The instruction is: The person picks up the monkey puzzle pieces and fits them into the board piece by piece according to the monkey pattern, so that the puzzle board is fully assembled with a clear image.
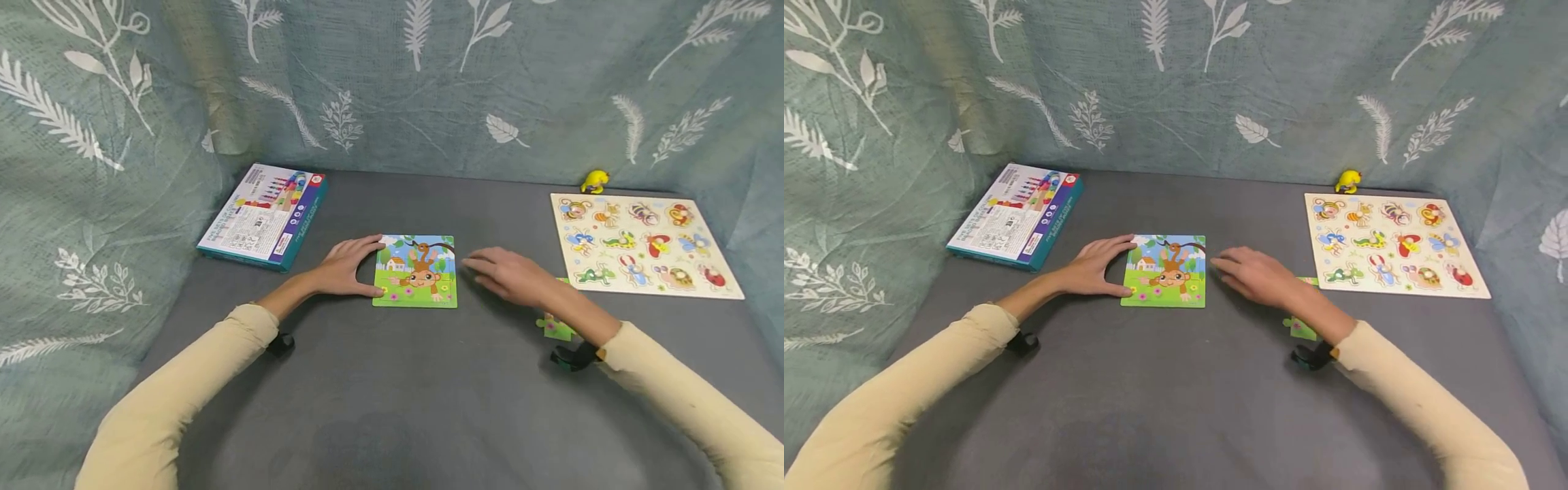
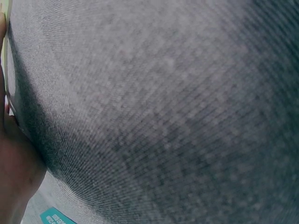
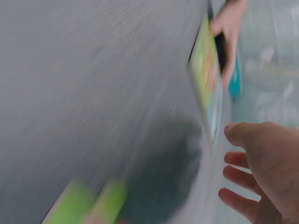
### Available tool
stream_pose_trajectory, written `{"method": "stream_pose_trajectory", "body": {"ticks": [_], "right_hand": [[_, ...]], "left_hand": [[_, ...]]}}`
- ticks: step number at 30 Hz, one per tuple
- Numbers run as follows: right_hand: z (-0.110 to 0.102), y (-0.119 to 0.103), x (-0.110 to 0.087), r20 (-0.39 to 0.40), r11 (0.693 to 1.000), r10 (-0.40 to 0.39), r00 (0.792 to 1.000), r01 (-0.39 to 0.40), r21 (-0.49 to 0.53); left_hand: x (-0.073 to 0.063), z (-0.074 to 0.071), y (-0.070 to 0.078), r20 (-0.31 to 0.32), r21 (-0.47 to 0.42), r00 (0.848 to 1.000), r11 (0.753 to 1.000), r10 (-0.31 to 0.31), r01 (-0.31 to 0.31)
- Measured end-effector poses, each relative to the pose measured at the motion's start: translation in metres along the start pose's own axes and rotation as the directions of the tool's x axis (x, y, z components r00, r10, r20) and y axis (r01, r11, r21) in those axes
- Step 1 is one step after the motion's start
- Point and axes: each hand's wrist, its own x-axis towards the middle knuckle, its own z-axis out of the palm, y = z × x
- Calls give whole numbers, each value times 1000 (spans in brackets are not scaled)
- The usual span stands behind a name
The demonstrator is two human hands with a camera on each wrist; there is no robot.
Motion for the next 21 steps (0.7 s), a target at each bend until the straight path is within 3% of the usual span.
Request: {"method": "stream_pose_trajectory", "body": {"ticks": [5,8,13,21], "right_hand": [[-20,32,-67,5,981,189,982,-188,-40],[-25,40,-98,0,971,236,972,-235,-51],[-21,34,-129,-51,978,196,979,-198,-57],[-12,10,-152,-79,985,145,986,-151,-79]], "left_hand": [[-4,1,-3,-24,-7,1000,1000,2,-2],[-4,2,-3,-24,-12,1000,1000,-4,3],[-4,3,-3,-14,-8,1000,1000,-11,11],[-1,3,0,-13,-17,1000,1000,-5,5]]}}
